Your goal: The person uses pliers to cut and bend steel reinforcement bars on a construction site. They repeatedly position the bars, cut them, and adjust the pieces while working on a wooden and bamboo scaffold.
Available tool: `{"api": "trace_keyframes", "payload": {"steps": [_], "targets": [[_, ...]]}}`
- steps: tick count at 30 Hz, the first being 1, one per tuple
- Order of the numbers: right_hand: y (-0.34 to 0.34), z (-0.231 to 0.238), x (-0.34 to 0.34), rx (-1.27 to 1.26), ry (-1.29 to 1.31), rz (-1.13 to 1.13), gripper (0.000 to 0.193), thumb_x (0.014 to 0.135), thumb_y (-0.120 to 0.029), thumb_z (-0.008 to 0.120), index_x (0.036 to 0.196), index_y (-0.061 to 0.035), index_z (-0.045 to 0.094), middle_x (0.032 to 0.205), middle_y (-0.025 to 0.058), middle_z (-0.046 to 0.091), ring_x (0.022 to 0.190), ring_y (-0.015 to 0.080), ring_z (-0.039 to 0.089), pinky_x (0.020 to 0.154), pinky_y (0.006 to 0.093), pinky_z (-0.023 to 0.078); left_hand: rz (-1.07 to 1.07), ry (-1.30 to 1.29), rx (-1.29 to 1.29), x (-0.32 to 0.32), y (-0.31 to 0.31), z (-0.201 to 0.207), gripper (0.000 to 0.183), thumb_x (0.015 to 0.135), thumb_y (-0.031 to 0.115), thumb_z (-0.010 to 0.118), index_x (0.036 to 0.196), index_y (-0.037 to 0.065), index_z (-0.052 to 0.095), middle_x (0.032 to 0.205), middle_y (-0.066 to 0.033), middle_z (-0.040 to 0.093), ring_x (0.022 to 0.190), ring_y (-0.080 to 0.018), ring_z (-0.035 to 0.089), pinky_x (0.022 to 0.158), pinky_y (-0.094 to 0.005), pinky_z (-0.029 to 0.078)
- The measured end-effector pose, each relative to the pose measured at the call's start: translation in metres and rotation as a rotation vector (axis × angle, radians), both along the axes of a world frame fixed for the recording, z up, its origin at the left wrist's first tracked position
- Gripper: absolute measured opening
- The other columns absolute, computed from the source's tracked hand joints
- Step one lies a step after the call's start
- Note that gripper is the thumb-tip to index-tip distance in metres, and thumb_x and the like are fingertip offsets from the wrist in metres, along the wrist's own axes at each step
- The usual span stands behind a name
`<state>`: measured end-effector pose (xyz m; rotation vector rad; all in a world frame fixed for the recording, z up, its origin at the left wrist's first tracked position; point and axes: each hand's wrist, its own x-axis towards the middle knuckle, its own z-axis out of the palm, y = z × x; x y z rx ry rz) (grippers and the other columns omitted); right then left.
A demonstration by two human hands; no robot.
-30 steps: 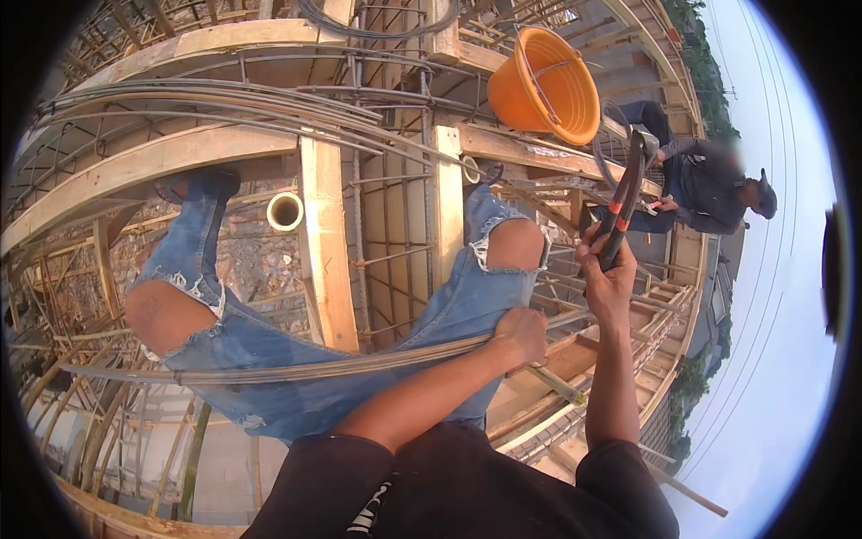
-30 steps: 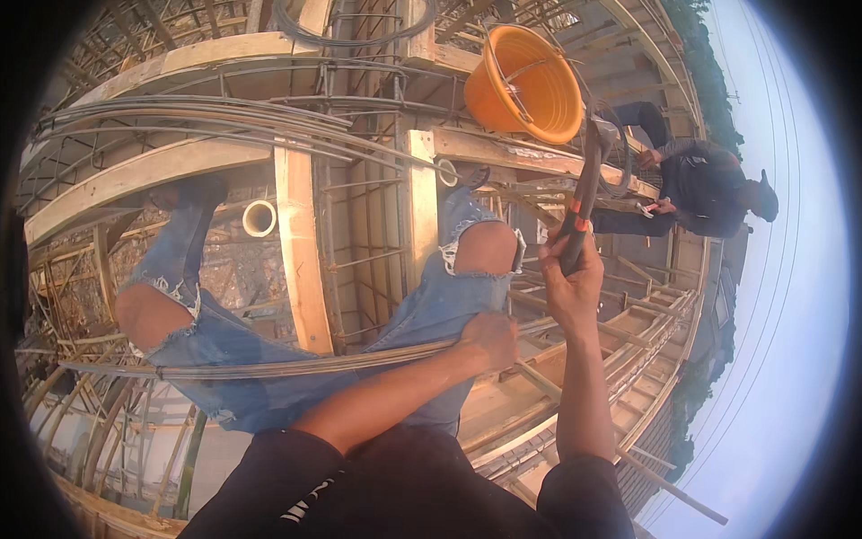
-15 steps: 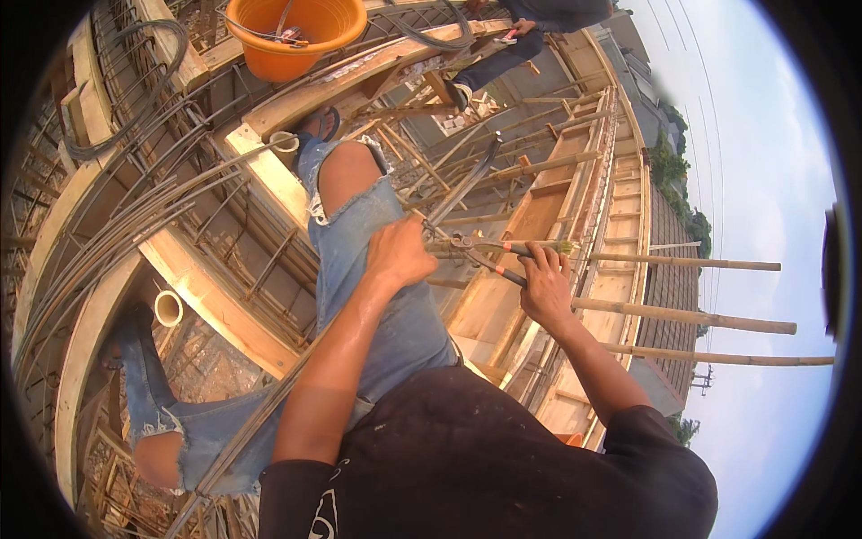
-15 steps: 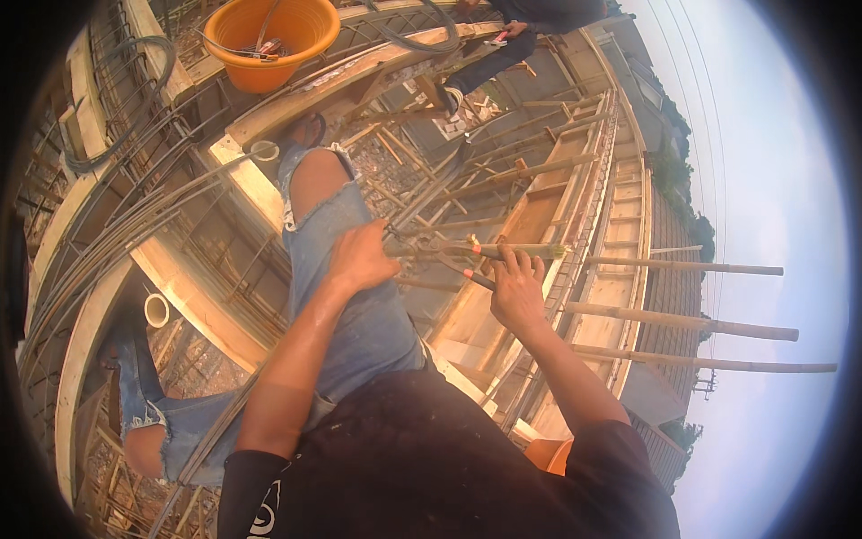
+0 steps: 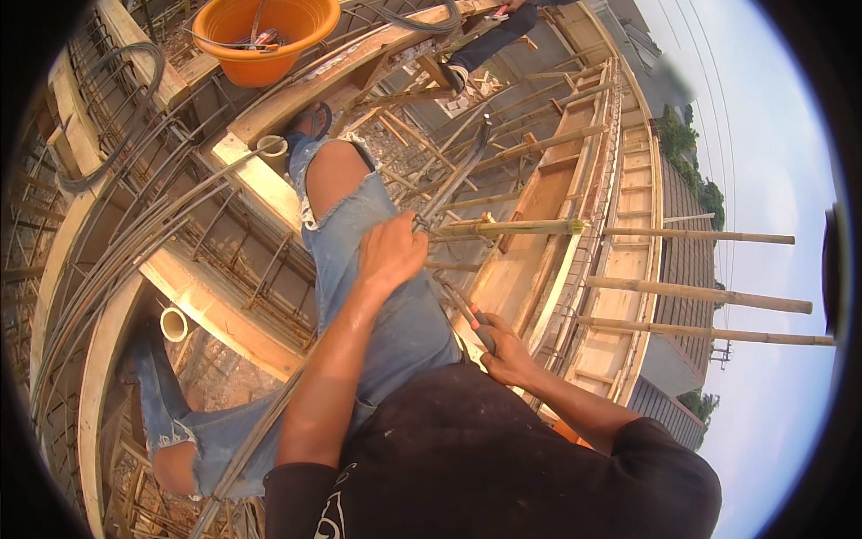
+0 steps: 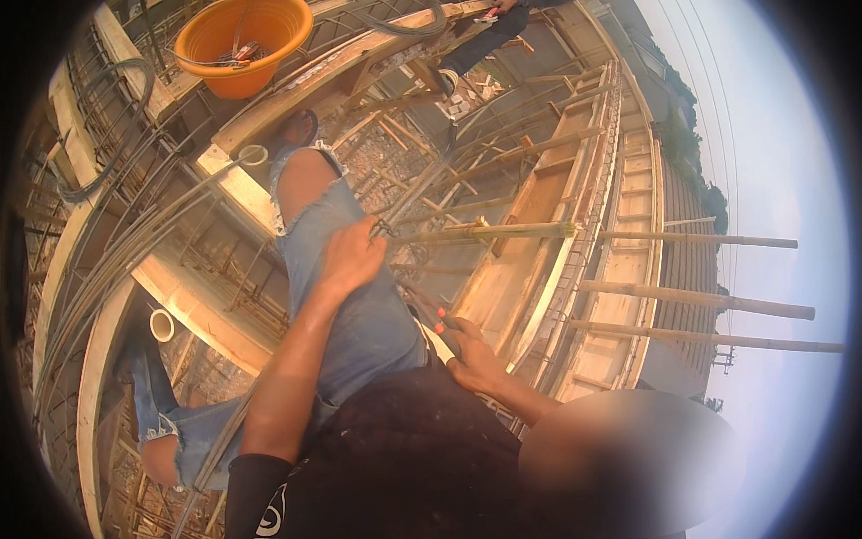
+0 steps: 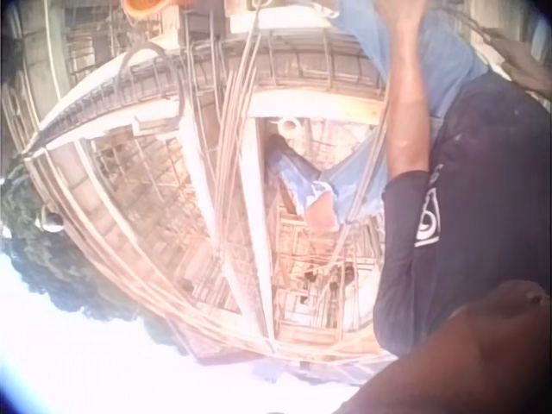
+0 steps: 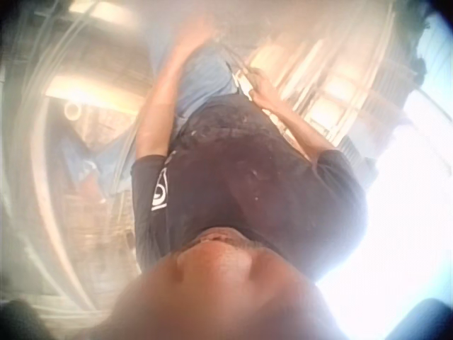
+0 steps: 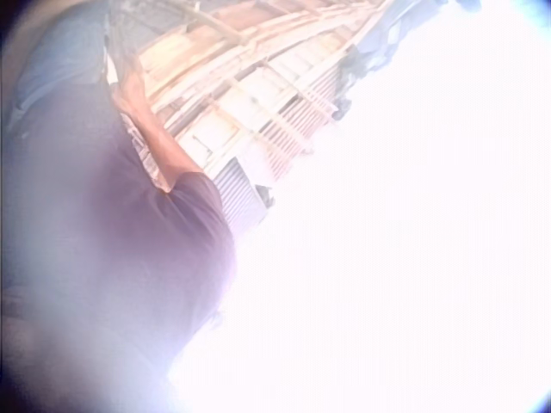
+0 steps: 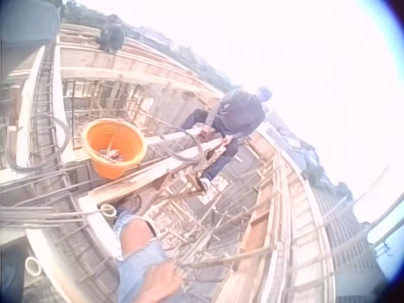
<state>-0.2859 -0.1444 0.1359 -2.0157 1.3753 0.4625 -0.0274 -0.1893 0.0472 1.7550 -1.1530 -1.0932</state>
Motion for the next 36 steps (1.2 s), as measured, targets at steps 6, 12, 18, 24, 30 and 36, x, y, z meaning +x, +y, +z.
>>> {"api": "trace_keyframes", "payload": {"steps": [6,12,18,24,30,36], "targets": [[-0.022,-0.031,0.027,-0.032,-0.071,-0.078,0.065,0.072,-0.003,0.057,0.136,-0.001,0.045,0.148,0.0276,0.026,0.137,0.0437,0.029,0.111,0.0444,0.03,0.029,-0.014,-0.041,0.0,-0.001,-0.002,0.045,0.08,0.019,0.049,0.12,0.001,0.06,0.11,-0.0254,0.063,0.106,-0.0409,0.058,0.093,-0.0462,0.044],[-0.017,-0.043,0.031,-0.006,-0.136,-0.129,0.065,0.069,-0.003,0.052,0.134,0.0011,0.045,0.15,0.0245,0.027,0.138,0.0415,0.029,0.112,0.0421,0.029,0.013,-0.016,0.023,0.002,0.002,0.008,0.045,0.08,0.019,0.05,0.12,0.001,0.06,0.112,-0.0256,0.062,0.108,-0.0412,0.058,0.095,-0.0455,0.043],[-0.012,-0.048,0.023,0.013,-0.198,-0.148,0.067,0.069,-0.003,0.052,0.136,0.0007,0.043,0.151,0.0243,0.024,0.139,0.0411,0.026,0.113,0.0423,0.026,0.025,-0.031,0.003,0.0,0.002,0.004,0.044,0.08,0.019,0.05,0.119,0.002,0.061,0.11,-0.0258,0.063,0.106,-0.0419,0.058,0.093,-0.0466,0.044],[-0.017,-0.056,0.024,-0.026,-0.169,-0.134,0.067,0.073,-0.007,0.056,0.138,-0.0057,0.043,0.151,0.0264,0.022,0.138,0.0445,0.025,0.113,0.0458,0.026,0.039,-0.072,-0.031,-0.002,0.001,0.002,0.041,0.08,0.017,0.05,0.116,0.0,0.061,0.107,-0.0257,0.063,0.102,-0.042,0.059,0.091,-0.0476,0.044],[-0.011,-0.06,0.023,-0.089,-0.183,-0.096,0.068,0.072,-0.007,0.057,0.138,-0.0031,0.042,0.15,0.0259,0.023,0.138,0.0448,0.024,0.113,0.0481,0.024,0.011,-0.084,-0.009,-0.001,0.0,0.004,0.041,0.08,0.017,0.049,0.115,-0.001,0.061,0.106,-0.0261,0.064,0.1,-0.0422,0.06,0.091,-0.0481,0.045],[-0.007,-0.064,0.02,-0.13,-0.196,-0.088,0.07,0.071,-0.006,0.057,0.139,-0.0017,0.041,0.149,0.0255,0.024,0.137,0.0441,0.024,0.113,0.0484,0.024,0.032,-0.087,0.003,-0.003,0.001,0.004,0.043,0.08,0.018,0.049,0.117,0.0,0.061,0.105,-0.0258,0.064,0.101,-0.0424,0.06,0.09,-0.0479,0.045]]}}
